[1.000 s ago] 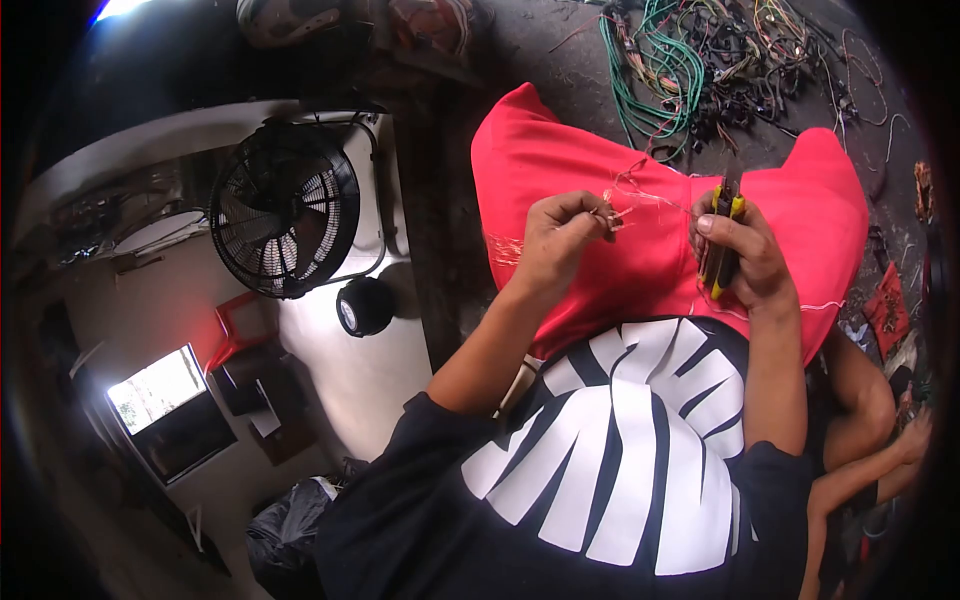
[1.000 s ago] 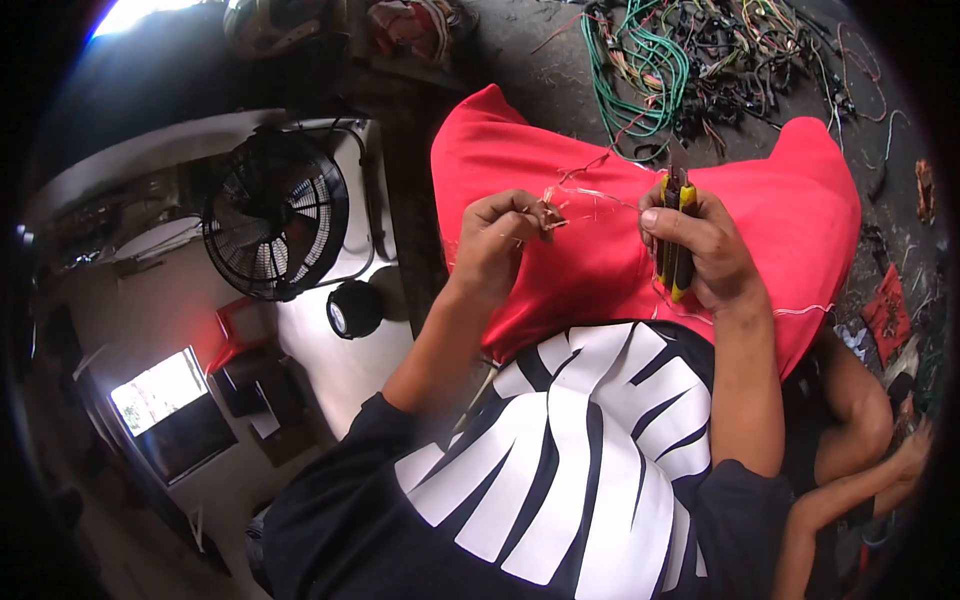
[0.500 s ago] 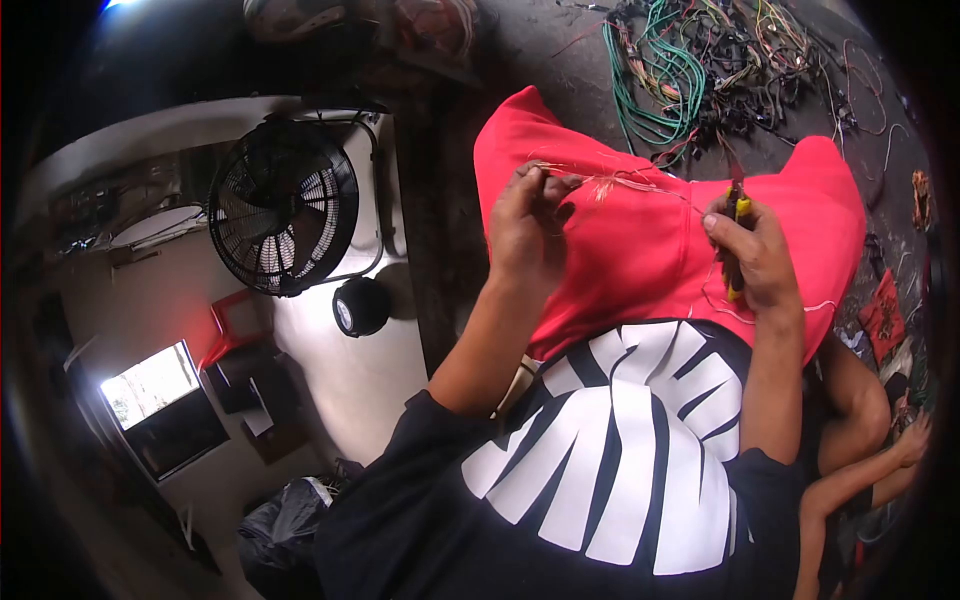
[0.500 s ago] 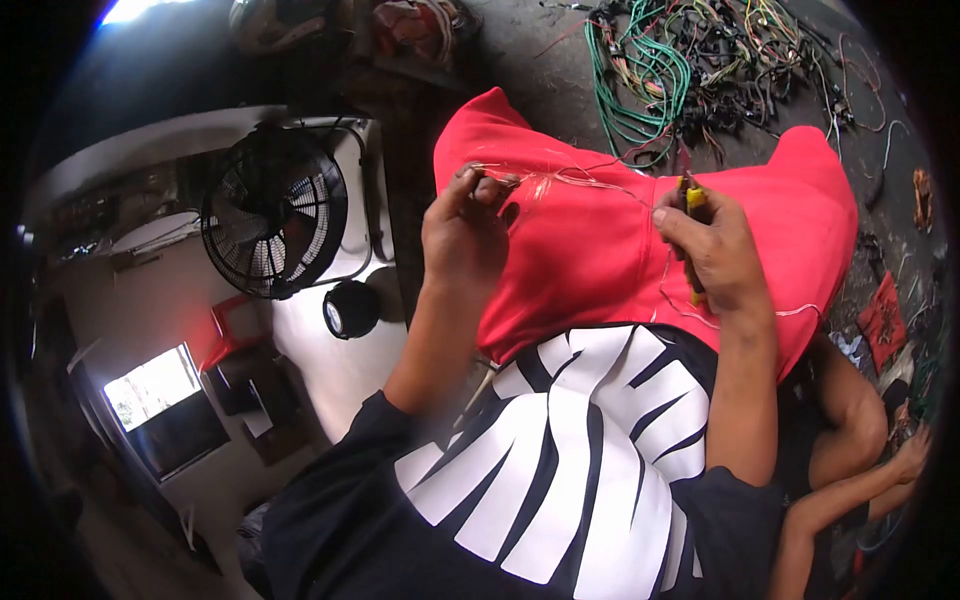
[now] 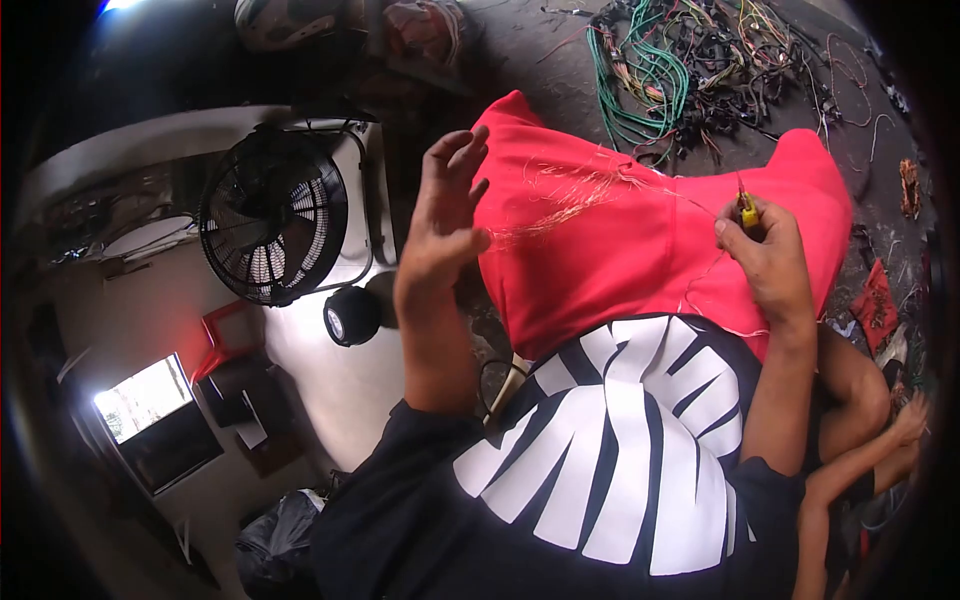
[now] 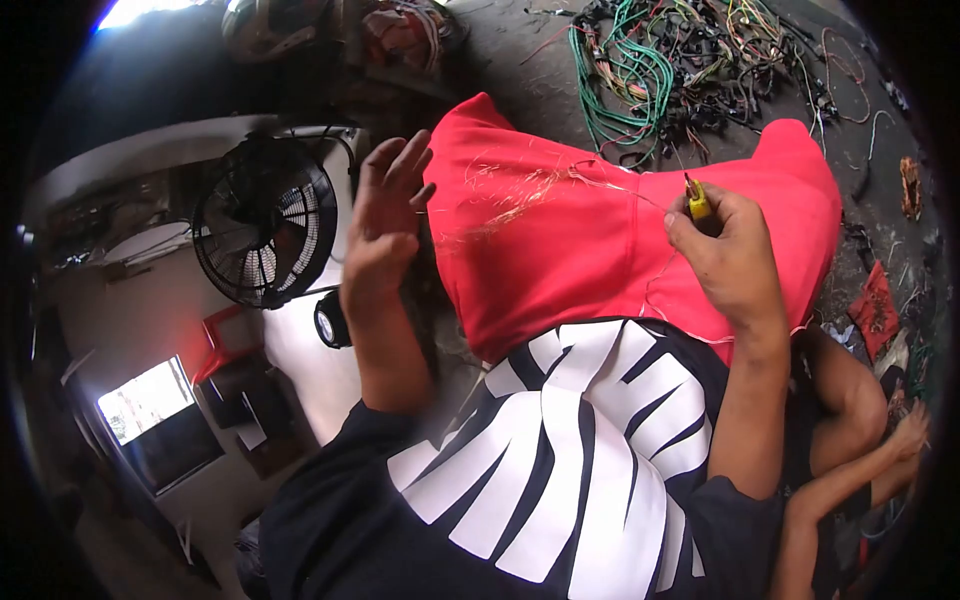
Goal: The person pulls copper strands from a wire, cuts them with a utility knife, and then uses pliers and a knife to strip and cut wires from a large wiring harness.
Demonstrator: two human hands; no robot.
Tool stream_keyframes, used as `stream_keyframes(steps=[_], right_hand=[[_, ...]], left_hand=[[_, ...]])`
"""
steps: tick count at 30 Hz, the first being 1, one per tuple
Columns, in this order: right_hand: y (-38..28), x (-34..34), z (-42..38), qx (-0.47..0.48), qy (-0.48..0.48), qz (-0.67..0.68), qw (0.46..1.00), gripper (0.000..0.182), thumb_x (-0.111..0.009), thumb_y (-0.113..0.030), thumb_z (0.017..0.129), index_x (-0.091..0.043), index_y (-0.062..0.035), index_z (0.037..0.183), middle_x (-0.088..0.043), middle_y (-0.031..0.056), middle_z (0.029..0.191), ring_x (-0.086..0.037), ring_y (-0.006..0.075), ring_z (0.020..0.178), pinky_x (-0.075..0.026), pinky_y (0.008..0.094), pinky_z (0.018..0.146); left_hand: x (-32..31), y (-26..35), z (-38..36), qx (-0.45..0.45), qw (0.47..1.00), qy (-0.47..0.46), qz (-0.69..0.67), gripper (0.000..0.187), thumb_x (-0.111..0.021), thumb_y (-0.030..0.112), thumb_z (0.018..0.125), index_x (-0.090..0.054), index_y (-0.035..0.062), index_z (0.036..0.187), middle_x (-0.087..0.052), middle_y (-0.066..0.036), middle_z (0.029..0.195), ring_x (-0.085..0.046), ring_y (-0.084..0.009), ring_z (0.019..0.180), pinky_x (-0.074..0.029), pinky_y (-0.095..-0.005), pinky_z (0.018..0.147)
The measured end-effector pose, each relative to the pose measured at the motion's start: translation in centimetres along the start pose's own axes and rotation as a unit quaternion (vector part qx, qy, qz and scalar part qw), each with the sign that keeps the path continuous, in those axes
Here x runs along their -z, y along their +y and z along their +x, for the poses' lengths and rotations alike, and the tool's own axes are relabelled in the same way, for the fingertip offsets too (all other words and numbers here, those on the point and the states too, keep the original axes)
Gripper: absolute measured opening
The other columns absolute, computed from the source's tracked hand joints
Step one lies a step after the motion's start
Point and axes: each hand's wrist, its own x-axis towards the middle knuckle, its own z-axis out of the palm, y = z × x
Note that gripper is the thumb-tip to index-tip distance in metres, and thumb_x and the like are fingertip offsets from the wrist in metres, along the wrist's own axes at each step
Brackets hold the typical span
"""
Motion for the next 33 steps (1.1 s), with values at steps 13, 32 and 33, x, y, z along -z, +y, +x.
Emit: stream_keyframes(steps=[13,32,33], right_hand=[[-1.6,-2.4,-0.6,-0.029,-0.096,-0.005,0.995,0.01,-0.056,-0.002,0.079,-0.053,-0.0018,0.07,-0.046,-0.0051,0.061,-0.04,0.0015,0.055,-0.033,0.0184,0.05],[-2.8,9.2,4.2,0.121,0.122,-0.152,0.973,0.024,-0.068,-0.012,0.08,-0.048,-0.0073,0.067,-0.041,-0.0067,0.063,-0.038,0.0036,0.058,-0.033,0.0198,0.053],[-2.9,9.9,4.8,0.134,0.147,-0.121,0.973,0.023,-0.068,-0.012,0.08,-0.048,-0.0073,0.068,-0.042,-0.0064,0.064,-0.039,0.0036,0.059,-0.033,0.0199,0.054]], left_hand=[[-7.7,-4.4,4.4,-0.011,0.716,-0.166,0.678,0.07,-0.068,0.039,0.072,-0.044,-0.0098,0.116,-0.056,-0.025,0.103,-0.054,-0.0354,0.103,-0.038,-0.0431,0.094],[-1.8,1.8,4.1,-0.156,0.924,-0.019,0.348,0.04,-0.05,0.016,0.091,-0.038,0.003,0.055,-0.03,0.003,0.049,-0.026,-0.0054,0.048,-0.023,-0.0255,0.041],[-2.0,2.7,4.4,-0.191,0.922,0.006,0.336,0.037,-0.05,0.014,0.09,-0.043,0.0014,0.057,-0.032,0.001,0.047,-0.028,-0.0046,0.047,-0.025,-0.0259,0.041]])
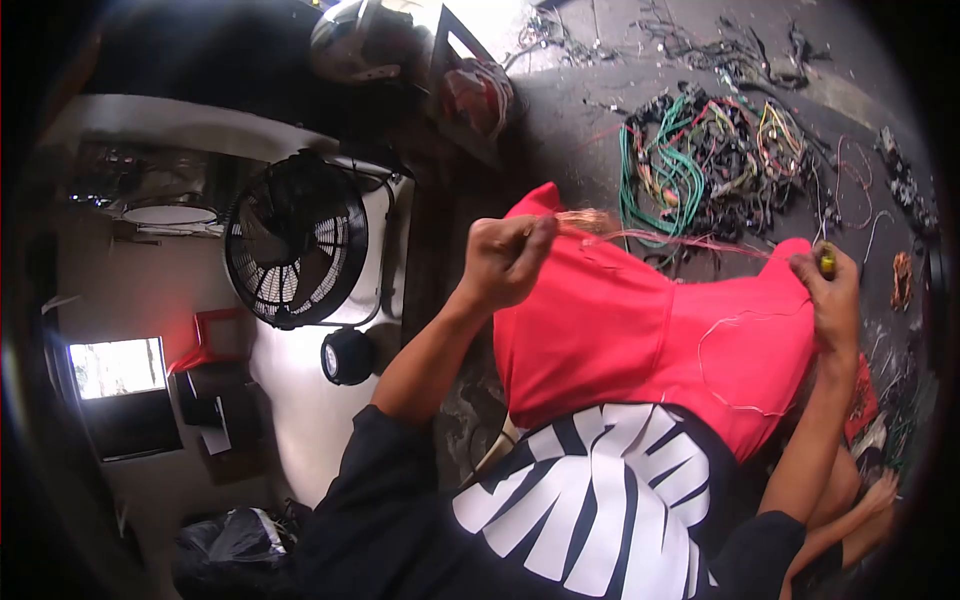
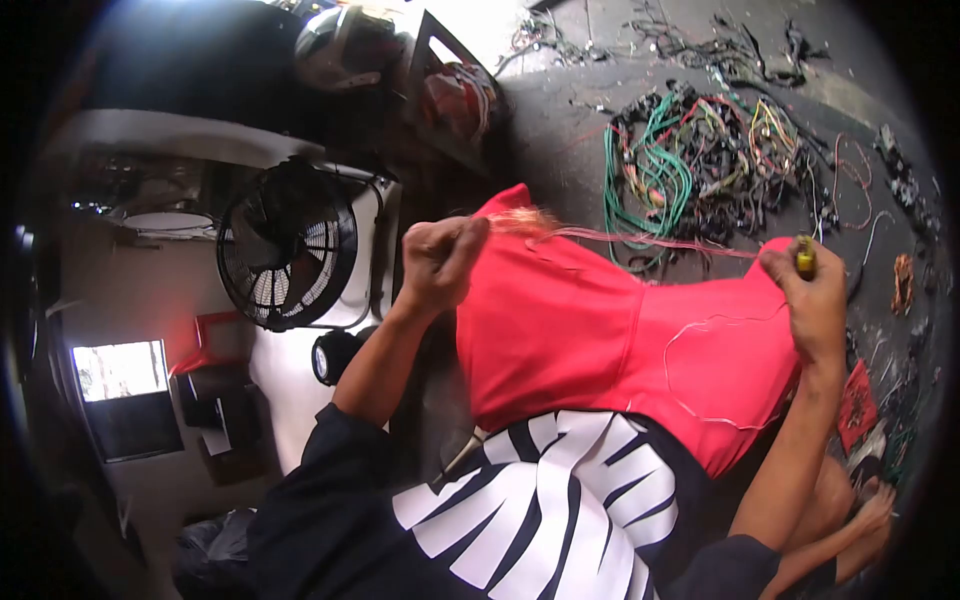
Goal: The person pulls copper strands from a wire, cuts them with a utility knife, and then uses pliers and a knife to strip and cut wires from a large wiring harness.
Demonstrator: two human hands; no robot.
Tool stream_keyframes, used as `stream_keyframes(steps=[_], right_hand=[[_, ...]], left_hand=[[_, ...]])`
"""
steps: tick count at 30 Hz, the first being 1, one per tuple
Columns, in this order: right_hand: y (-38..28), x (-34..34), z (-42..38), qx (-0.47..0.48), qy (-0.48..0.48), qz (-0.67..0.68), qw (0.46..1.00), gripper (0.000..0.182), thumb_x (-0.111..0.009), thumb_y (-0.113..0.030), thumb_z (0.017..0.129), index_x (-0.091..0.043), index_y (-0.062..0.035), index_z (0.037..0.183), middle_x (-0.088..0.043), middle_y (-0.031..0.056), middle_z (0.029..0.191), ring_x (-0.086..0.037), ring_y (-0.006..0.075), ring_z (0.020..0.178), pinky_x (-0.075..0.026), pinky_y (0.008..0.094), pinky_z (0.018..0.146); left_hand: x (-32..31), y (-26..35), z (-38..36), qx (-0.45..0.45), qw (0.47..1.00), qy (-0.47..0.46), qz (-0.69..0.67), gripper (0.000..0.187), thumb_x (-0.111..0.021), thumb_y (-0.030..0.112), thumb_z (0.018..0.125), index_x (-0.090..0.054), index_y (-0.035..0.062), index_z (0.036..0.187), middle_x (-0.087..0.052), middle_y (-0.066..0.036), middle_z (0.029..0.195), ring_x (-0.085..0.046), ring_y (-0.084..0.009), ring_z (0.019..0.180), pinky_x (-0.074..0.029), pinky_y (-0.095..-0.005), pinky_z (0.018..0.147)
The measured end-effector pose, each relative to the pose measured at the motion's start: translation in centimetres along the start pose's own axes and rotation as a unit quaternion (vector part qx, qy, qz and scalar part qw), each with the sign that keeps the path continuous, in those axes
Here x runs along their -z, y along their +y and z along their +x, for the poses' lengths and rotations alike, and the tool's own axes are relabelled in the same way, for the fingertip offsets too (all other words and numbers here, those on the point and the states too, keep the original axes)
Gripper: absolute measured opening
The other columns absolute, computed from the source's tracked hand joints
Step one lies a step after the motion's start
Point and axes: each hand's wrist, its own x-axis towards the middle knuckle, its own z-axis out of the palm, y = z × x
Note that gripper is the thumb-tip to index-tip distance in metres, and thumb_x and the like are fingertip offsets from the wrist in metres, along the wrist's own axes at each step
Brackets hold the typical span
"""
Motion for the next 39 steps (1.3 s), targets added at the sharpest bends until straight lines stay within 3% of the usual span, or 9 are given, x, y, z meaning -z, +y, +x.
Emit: stream_keyframes(steps=[7,17,18,19,23,26,31,32,39], right_hand=[[2.3,9.0,4.6,0.01,0.187,-0.099,0.977,0.019,-0.064,-0.017,0.084,-0.051,-0.0096,0.072,-0.044,-0.0074,0.068,-0.037,0.0022,0.06,-0.028,0.0186,0.054],[3.7,17.2,17.1,0.117,0.157,-0.145,0.97,0.019,-0.063,-0.026,0.085,-0.06,-0.0072,0.086,-0.053,-0.0052,0.077,-0.045,0.0064,0.07,-0.036,0.0229,0.062],[3.8,19.3,18.2,0.108,0.199,-0.135,0.965,0.039,-0.064,-0.037,0.083,-0.063,0.0,0.094,-0.061,0.0018,0.088,-0.05,0.0112,0.077,-0.04,0.0291,0.071],[5.0,21.8,19.3,0.107,0.229,-0.156,0.955,0.039,-0.063,-0.035,0.083,-0.062,0.0006,0.097,-0.059,0.0041,0.095,-0.051,0.0129,0.083,-0.04,0.0294,0.075],[10.5,31.8,22.9,0.101,0.297,-0.331,0.89,0.043,-0.062,-0.033,0.084,-0.059,0.0022,0.108,-0.055,0.013,0.117,-0.055,0.0207,0.1,-0.041,0.0322,0.088],[5.0,27.0,22.2,0.089,0.329,-0.28,0.898,0.051,-0.065,-0.039,0.08,-0.057,0.0021,0.109,-0.057,0.0191,0.113,-0.056,0.0279,0.1,-0.044,0.0373,0.087],[-1.4,24.8,21.9,0.054,0.387,-0.515,0.763,0.054,-0.058,-0.045,0.081,-0.059,0.0051,0.102,-0.059,0.028,0.101,-0.058,0.0392,0.096,-0.047,0.0415,0.083],[-9.6,16.7,16.1,-0.089,0.413,-0.486,0.765,0.053,-0.057,-0.047,0.078,-0.063,0.0033,0.093,-0.061,0.0274,0.096,-0.059,0.0407,0.093,-0.049,0.0427,0.08],[2.0,28.2,23.9,0.13,0.47,-0.471,0.735,0.031,-0.064,-0.036,0.071,-0.065,-0.0057,0.072,-0.065,0.0186,0.076,-0.063,0.0346,0.071,-0.05,0.0461,0.063]], left_hand=[[7.7,-2.0,1.2,-0.003,0.975,0.21,0.066,0.032,-0.051,0.016,0.089,-0.05,-0.0011,0.062,-0.037,-0.001,0.05,-0.034,-0.0057,0.047,-0.029,-0.0268,0.043],[18.7,-1.4,-0.6,0.041,0.942,0.299,0.147,0.016,-0.056,0.011,0.083,-0.059,-0.0033,0.075,-0.059,-0.012,0.064,-0.058,-0.0133,0.059,-0.045,-0.0276,0.053],[22.3,-2.9,-1.9,-0.113,0.791,0.258,0.543,0.015,-0.058,0.005,0.078,-0.061,-0.0027,0.091,-0.064,-0.014,0.078,-0.065,-0.0219,0.07,-0.05,-0.0284,0.061],[25.1,-4.9,-4.1,-0.127,0.695,0.289,0.647,0.025,-0.059,0.002,0.076,-0.059,-0.0013,0.102,-0.065,-0.013,0.083,-0.064,-0.0257,0.069,-0.051,-0.0299,0.062],[29.5,-4.2,-8.6,0.166,0.855,0.422,0.253,0.025,-0.051,0.018,0.087,-0.068,0.0029,0.076,-0.062,-0.011,0.059,-0.057,-0.0207,0.047,-0.038,-0.0306,0.045],[30.3,-4.0,-9.8,0.078,0.806,0.369,0.455,0.028,-0.046,0.022,0.088,-0.07,0.0089,0.08,-0.064,-0.011,0.066,-0.061,-0.0227,0.056,-0.046,-0.0335,0.053],[36.2,-8.0,-14.7,0.266,0.655,0.393,0.587,0.033,-0.046,0.032,0.087,-0.067,0.0085,0.077,-0.064,-0.017,0.072,-0.062,-0.0358,0.072,-0.05,-0.044,0.066],[37.3,-8.6,-16.1,0.318,0.619,0.386,0.606,0.035,-0.044,0.033,0.088,-0.067,0.0087,0.078,-0.064,-0.017,0.073,-0.062,-0.0367,0.073,-0.049,-0.0448,0.067],[41.1,-10.2,-25.7,0.495,0.512,0.38,0.59,0.039,-0.039,0.035,0.088,-0.067,0.0067,0.085,-0.064,-0.02,0.086,-0.062,-0.038,0.084,-0.049,-0.0465,0.075]])
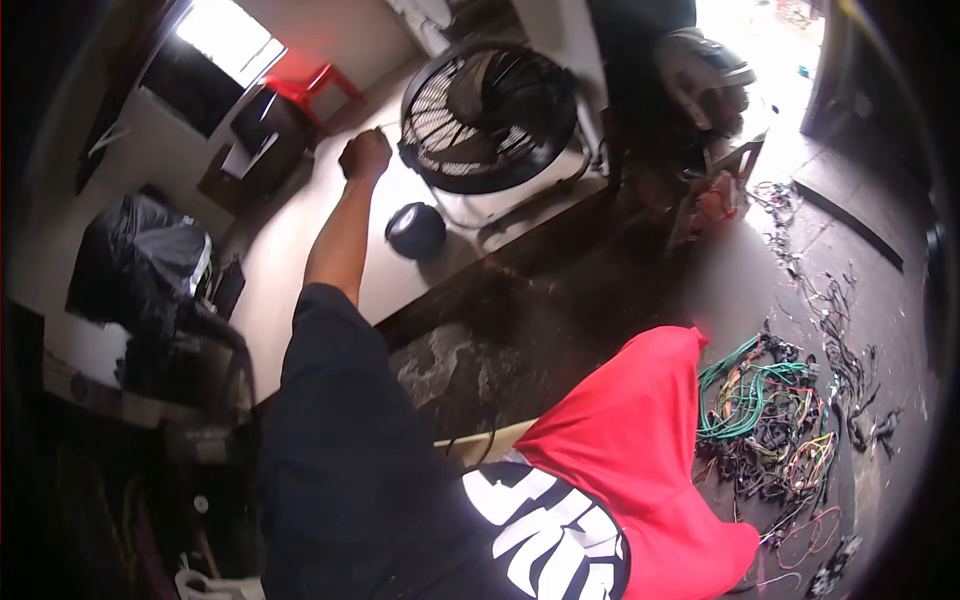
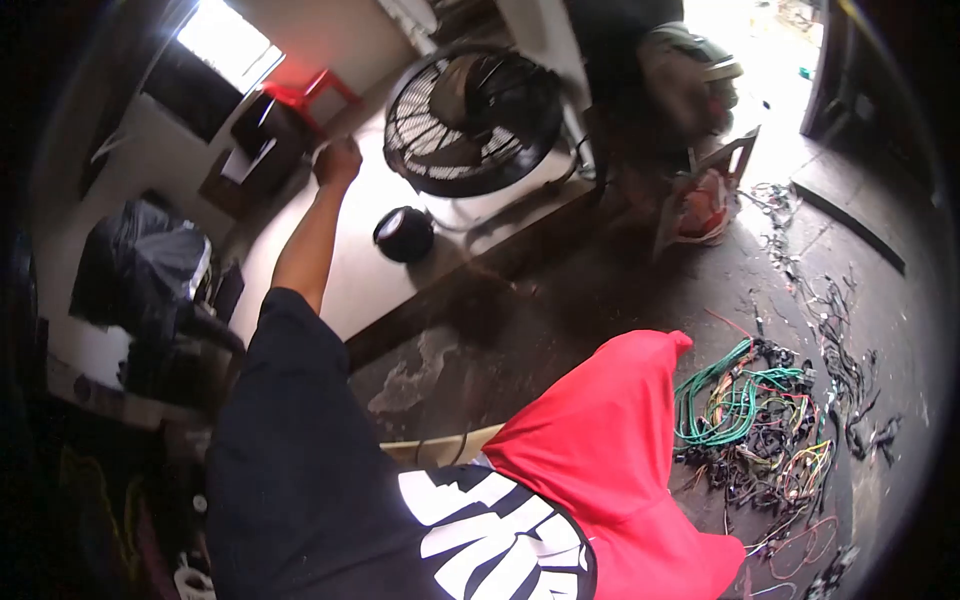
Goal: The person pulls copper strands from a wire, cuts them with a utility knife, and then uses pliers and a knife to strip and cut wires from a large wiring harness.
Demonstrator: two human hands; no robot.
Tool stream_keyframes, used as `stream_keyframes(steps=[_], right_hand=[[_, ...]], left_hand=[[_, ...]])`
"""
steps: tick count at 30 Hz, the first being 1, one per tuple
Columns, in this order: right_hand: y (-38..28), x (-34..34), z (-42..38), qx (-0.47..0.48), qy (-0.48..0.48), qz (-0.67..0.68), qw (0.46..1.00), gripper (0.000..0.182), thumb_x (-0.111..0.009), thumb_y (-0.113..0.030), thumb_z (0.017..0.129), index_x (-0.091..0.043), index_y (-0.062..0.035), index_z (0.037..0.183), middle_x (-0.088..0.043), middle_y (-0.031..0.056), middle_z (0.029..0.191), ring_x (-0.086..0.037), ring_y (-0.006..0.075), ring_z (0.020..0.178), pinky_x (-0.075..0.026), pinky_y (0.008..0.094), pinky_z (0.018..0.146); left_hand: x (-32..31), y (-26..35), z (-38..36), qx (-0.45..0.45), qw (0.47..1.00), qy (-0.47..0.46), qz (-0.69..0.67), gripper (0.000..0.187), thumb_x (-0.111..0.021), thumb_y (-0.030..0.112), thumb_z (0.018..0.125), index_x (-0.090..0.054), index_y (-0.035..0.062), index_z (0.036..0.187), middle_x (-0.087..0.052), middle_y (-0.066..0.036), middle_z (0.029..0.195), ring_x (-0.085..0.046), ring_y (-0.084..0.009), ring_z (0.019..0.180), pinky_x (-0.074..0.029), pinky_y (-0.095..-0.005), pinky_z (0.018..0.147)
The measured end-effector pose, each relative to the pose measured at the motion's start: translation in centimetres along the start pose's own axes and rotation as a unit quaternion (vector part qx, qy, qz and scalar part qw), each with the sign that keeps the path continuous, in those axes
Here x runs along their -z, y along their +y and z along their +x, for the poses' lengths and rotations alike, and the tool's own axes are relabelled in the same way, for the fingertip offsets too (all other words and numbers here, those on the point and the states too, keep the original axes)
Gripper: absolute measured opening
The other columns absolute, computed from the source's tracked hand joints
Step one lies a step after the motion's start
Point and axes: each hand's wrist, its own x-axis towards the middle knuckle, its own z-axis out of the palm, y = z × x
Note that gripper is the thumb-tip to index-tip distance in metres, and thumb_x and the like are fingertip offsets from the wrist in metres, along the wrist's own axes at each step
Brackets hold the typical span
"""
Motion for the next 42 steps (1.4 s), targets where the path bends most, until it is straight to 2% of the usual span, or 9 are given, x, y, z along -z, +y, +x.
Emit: stream_keyframes(steps=[5,10,14,16,18,23,31,40,42], right_hand=[[-5.3,-4.0,-4.7,0.277,0.146,0.065,0.947,0.051,-0.067,-0.055,0.071,-0.066,-0.0064,0.085,-0.066,0.0158,0.08,-0.063,0.0314,0.075,-0.048,0.0505,0.066],[-9.9,-7.4,-18.7,0.076,-0.27,0.045,0.959,0.062,-0.059,-0.064,0.073,-0.066,-0.0043,0.091,-0.066,0.0153,0.086,-0.062,0.0312,0.078,-0.047,0.0414,0.071],[-12.9,-9.7,-30.3,0.138,-0.401,0.044,0.904,0.059,-0.064,-0.057,0.073,-0.065,-0.0015,0.092,-0.066,0.0161,0.087,-0.062,0.0329,0.08,-0.047,0.0404,0.071],[-14.2,-10.2,-31.5,0.162,-0.414,0.186,0.876,0.049,-0.065,-0.046,0.078,-0.063,0.0015,0.09,-0.065,0.0179,0.083,-0.06,0.031,0.073,-0.046,0.0387,0.068],[-17.7,-6.6,-30.9,0.166,-0.456,0.17,0.858,0.043,-0.066,-0.04,0.079,-0.063,0.0018,0.088,-0.065,0.0156,0.078,-0.058,0.0264,0.067,-0.045,0.0365,0.065],[-15.4,-8.3,-34.4,0.06,-0.612,0.21,0.76,0.026,-0.071,-0.028,0.077,-0.062,-0.0037,0.077,-0.059,0.0015,0.065,-0.049,0.0136,0.057,-0.041,0.03,0.058],[-18.6,-1.3,-34.5,0.078,-0.527,0.194,0.824,0.026,-0.071,-0.023,0.078,-0.06,-0.0003,0.085,-0.059,0.0053,0.07,-0.053,0.0146,0.065,-0.045,0.0292,0.064],[-21.7,-1.0,-35.3,0.064,-0.589,0.179,0.786,0.024,-0.07,-0.019,0.078,-0.06,0.0012,0.085,-0.059,0.0036,0.072,-0.053,0.012,0.066,-0.045,0.027,0.064],[-22.5,-1.9,-35.5,0.08,-0.612,0.141,0.774,0.022,-0.069,-0.018,0.079,-0.06,0.0014,0.086,-0.06,0.0039,0.072,-0.053,0.0121,0.066,-0.045,0.027,0.064]], left_hand=[[-2.7,-0.5,-5.1,0.032,0.991,-0.099,-0.08,0.043,-0.047,0.041,0.084,-0.067,0.0031,0.08,-0.064,-0.023,0.083,-0.062,-0.0372,0.084,-0.049,-0.0439,0.076],[-2.5,2.3,-10.9,0.048,0.93,-0.266,-0.248,0.051,-0.053,0.045,0.084,-0.065,-0.0032,0.073,-0.063,-0.021,0.071,-0.063,-0.0342,0.073,-0.047,-0.0414,0.07],[-3.1,4.1,-13.4,0.183,0.792,-0.286,-0.508,0.049,-0.056,0.044,0.086,-0.06,-0.0028,0.074,-0.055,-0.006,0.059,-0.052,-0.021,0.05,-0.046,-0.0357,0.053],[0.5,6.3,-14.9,0.248,0.603,-0.431,-0.624,0.043,-0.058,0.048,0.084,-0.044,0.0129,0.063,-0.029,0.005,0.054,-0.032,-0.0095,0.042,-0.031,-0.0257,0.039],[2.1,9.7,-16.9,0.276,0.534,-0.452,-0.659,0.045,-0.055,0.045,0.087,-0.034,0.0156,0.059,-0.023,0.006,0.051,-0.026,-0.0048,0.041,-0.022,-0.0225,0.039],[-1.7,18.7,-23.4,0.23,0.467,-0.504,-0.689,0.021,-0.064,0.033,0.083,-0.056,0.0151,0.078,-0.031,0.008,0.057,-0.031,-0.0048,0.046,-0.026,-0.0202,0.044],[-9.9,31.5,-33.5,0.092,0.486,-0.596,-0.632,0.015,-0.066,0.011,0.078,-0.064,0.0055,0.092,-0.056,0.002,0.071,-0.044,-0.0046,0.051,-0.032,-0.0206,0.044],[-14.5,38.6,-39.9,-0.034,0.231,-0.835,-0.498,0.046,-0.065,0.032,0.08,-0.056,0.0004,0.112,-0.061,-0.004,0.101,-0.05,-0.0079,0.066,-0.04,-0.0227,0.054],[-13.8,38.8,-40.4,-0.161,0.288,-0.797,-0.506,0.046,-0.063,0.036,0.081,-0.059,-0.0017,0.107,-0.061,-0.004,0.096,-0.054,-0.0102,0.072,-0.044,-0.0271,0.067]])
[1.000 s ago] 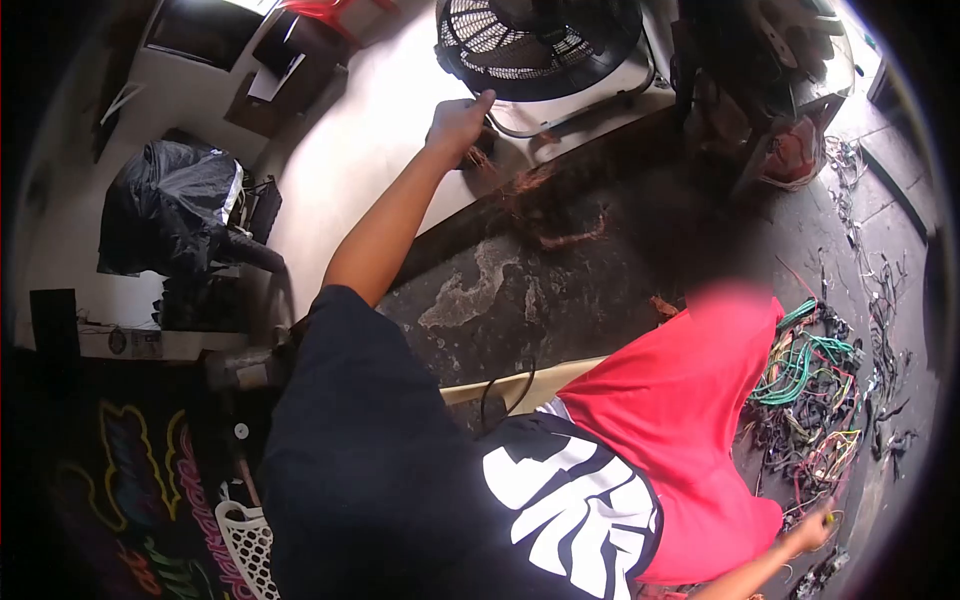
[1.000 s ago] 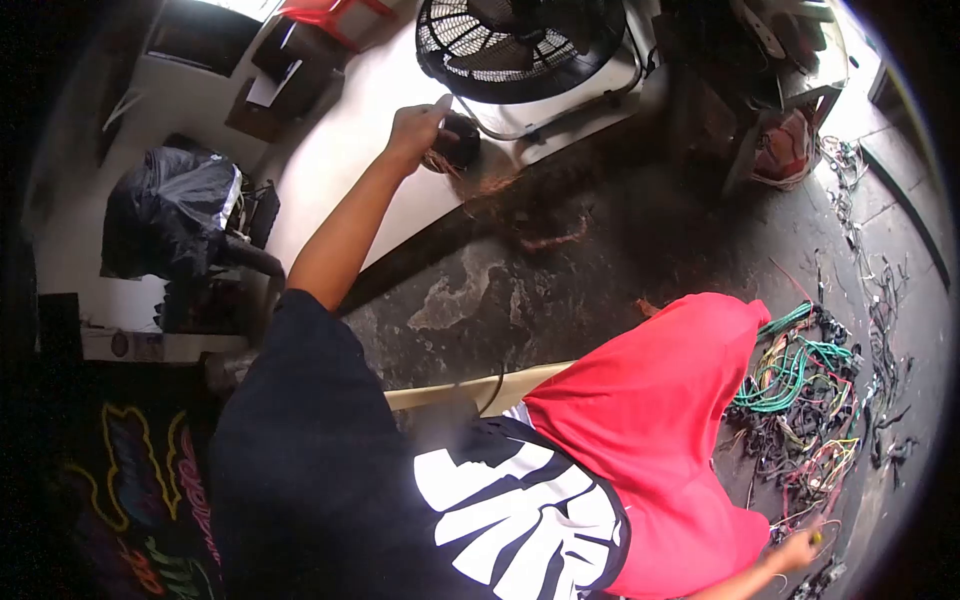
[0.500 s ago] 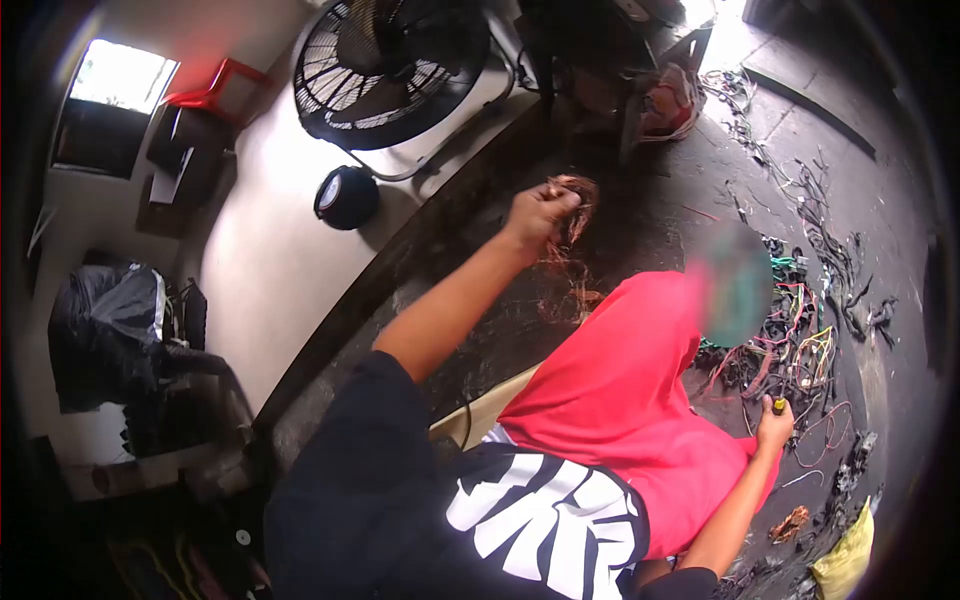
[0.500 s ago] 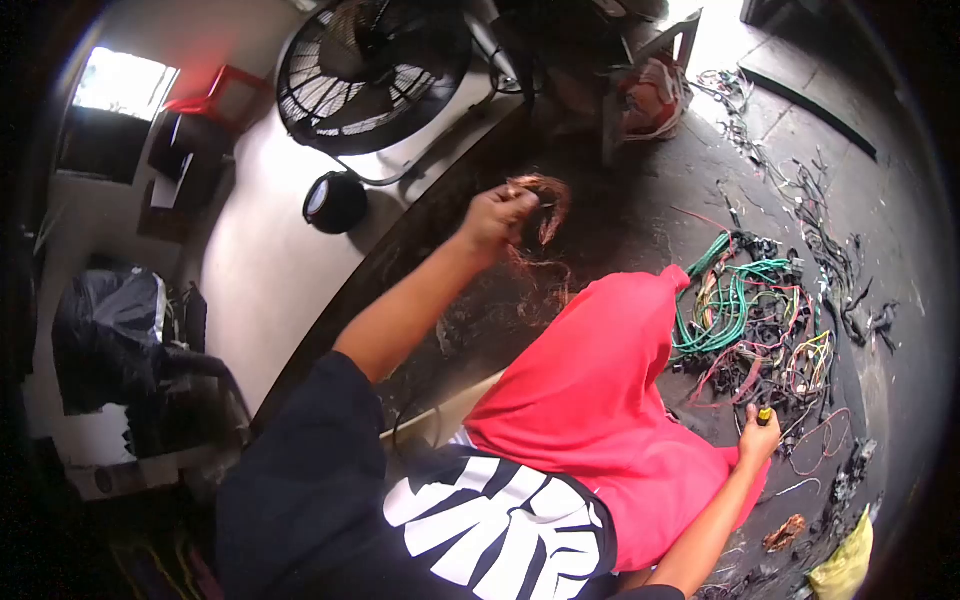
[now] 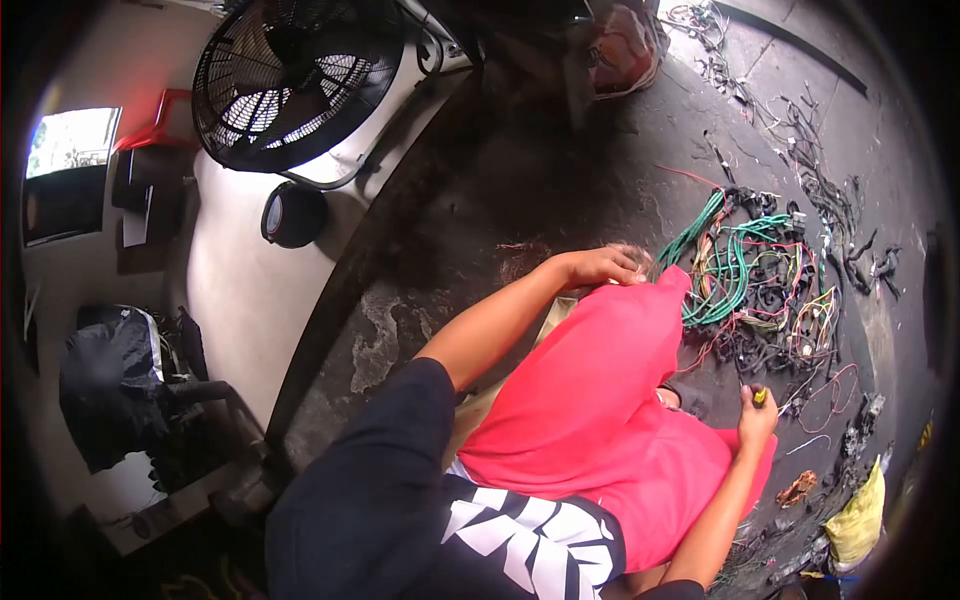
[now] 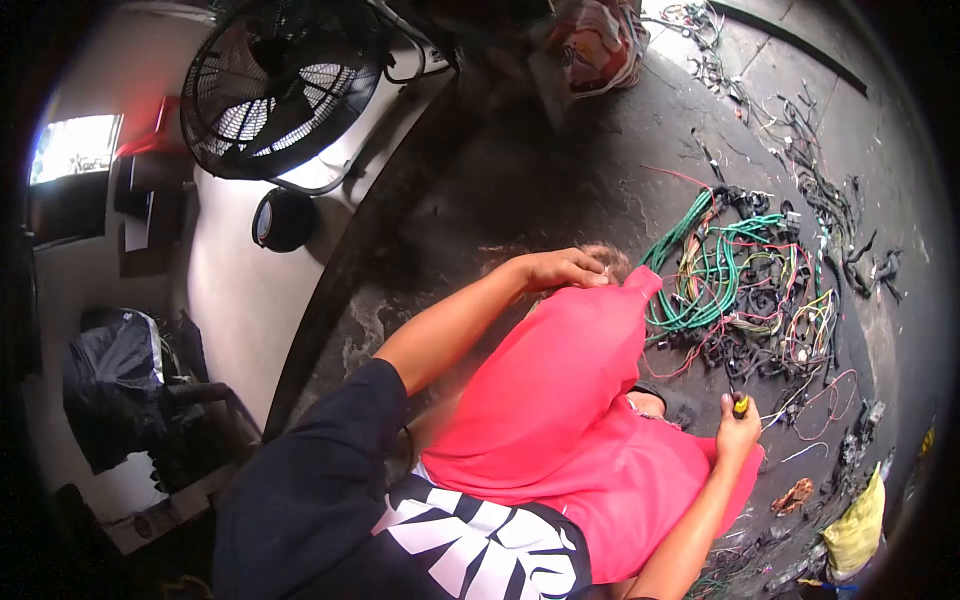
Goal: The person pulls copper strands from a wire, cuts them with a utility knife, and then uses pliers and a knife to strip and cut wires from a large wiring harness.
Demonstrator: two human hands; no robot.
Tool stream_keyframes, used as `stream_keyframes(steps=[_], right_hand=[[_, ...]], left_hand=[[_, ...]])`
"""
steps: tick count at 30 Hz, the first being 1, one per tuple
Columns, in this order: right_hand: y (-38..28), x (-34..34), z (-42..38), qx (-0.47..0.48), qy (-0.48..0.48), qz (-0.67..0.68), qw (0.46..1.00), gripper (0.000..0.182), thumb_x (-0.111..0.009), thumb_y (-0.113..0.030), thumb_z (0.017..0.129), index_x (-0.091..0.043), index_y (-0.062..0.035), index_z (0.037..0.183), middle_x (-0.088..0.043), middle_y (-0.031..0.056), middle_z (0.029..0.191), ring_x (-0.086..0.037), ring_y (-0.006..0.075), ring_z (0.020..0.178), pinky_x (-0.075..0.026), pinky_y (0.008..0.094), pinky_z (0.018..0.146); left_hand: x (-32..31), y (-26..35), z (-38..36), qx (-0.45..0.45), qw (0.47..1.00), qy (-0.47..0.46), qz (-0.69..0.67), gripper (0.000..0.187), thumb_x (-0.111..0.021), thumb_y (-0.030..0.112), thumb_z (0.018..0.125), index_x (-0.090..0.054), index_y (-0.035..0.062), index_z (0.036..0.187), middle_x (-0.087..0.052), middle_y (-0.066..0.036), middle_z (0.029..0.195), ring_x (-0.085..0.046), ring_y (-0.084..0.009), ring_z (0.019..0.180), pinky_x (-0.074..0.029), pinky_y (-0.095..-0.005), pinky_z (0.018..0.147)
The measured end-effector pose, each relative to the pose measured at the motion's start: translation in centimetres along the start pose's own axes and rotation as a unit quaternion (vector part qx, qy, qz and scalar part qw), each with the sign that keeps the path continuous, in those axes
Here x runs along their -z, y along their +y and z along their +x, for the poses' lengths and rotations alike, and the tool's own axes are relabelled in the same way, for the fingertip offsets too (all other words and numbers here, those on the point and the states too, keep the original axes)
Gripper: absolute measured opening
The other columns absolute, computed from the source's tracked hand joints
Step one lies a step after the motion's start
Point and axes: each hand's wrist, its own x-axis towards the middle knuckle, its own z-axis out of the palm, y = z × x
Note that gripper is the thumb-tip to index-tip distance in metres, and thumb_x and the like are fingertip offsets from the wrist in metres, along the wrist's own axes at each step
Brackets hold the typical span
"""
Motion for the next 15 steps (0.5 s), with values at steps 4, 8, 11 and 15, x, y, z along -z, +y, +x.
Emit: stream_keyframes(steps=[4,8,11,15], right_hand=[[-1.6,-0.6,1.1,0.029,-0.006,0.058,0.998,0.019,-0.069,-0.015,0.079,-0.059,0.0005,0.084,-0.055,0.0023,0.067,-0.049,0.0091,0.063,-0.043,0.0248,0.06],[-2.1,-0.4,1.5,0.039,0.002,0.054,0.998,0.019,-0.069,-0.015,0.078,-0.059,0.0007,0.083,-0.054,0.0007,0.065,-0.047,0.0076,0.06,-0.042,0.0246,0.056],[-0.7,-0.5,1.4,0.044,0.02,0.094,0.994,0.021,-0.07,-0.017,0.078,-0.06,0.0001,0.083,-0.055,0.0019,0.065,-0.048,0.0096,0.06,-0.042,0.0261,0.058],[-0.2,0.1,0.3,0.059,0.044,0.119,0.99,0.024,-0.071,-0.02,0.077,-0.06,-0.0002,0.083,-0.055,0.0028,0.065,-0.048,0.0118,0.061,-0.042,0.0275,0.06]], left_hand=[[1.9,3.3,-2.0,0.005,0.983,0.104,0.15,0.028,-0.067,0.027,0.08,-0.067,-0.0008,0.078,-0.058,0.003,0.068,-0.049,-0.0068,0.067,-0.041,-0.0254,0.061],[3.9,8.6,-5.8,-0.066,0.953,0.265,0.127,0.026,-0.065,0.025,0.081,-0.065,0.0002,0.073,-0.054,0.004,0.063,-0.046,-0.0047,0.061,-0.039,-0.0232,0.054],[2.2,15.0,-9.8,-0.236,0.877,0.402,0.121,0.021,-0.064,0.016,0.081,-0.061,0.0011,0.066,-0.054,0.004,0.061,-0.044,-0.0024,0.056,-0.036,-0.0206,0.048],[-0.5,21.8,-14.4,-0.393,0.765,0.461,0.218,0.029,-0.063,0.009,0.08,-0.052,0.0023,0.053,-0.044,0.008,0.051,-0.037,0.0001,0.049,-0.026,-0.0206,0.041]])
